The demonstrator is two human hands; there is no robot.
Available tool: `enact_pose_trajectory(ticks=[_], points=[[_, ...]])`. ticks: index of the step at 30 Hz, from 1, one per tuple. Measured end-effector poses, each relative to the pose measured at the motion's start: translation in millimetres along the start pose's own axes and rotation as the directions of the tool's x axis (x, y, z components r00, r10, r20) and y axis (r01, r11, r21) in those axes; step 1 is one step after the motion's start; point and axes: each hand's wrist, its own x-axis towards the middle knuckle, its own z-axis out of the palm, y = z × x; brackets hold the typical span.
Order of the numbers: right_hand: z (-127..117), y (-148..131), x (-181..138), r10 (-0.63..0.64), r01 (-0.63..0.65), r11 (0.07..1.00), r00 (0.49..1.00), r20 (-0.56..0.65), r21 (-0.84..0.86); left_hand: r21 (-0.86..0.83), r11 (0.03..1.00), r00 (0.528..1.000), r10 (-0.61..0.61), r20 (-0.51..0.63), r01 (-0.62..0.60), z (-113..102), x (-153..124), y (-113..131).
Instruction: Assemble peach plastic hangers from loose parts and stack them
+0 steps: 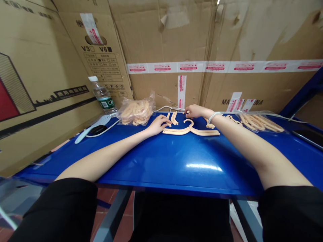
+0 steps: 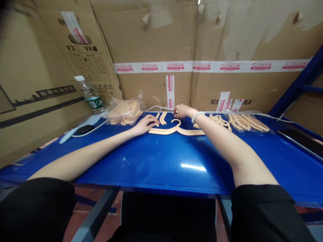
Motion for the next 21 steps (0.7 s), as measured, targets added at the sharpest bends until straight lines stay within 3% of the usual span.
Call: enact_pose_trajectory(ticks=[6,12,14,16,21], points=[[7.0,3.9,-2.0,0.045,-0.032,0.986,0.996,-0.079,0.163,-0.019,0.997,0.997,-0.073,0.010,0.073,1.7,0.9,-0.6],[-1.2,-4.9,-36.1,0.129,-0.017,0.900,0.965,-0.229,0.436,-0.073,0.996,0.998,-0.058,-0.013,0.057,0.3,1.5,2.8],[-3.6,-12.2,-55.5,0.154,0.050,0.791,0.948,-0.277,0.610,-0.096,0.995,0.998,-0.046,-0.034,0.043,-0.3,1.8,4.0],[-4.4,-21.2,-77.7,0.172,0.138,0.621,0.937,-0.306,0.772,-0.119,0.992,0.998,-0.037,-0.047,0.031,-0.6,2.0,4.6],[4.8,-47.7,-134.5,0.153,0.189,0.304,0.958,-0.243,0.934,-0.157,0.986,0.991,-0.069,-0.114,0.050,-4.1,1.1,9.1]])
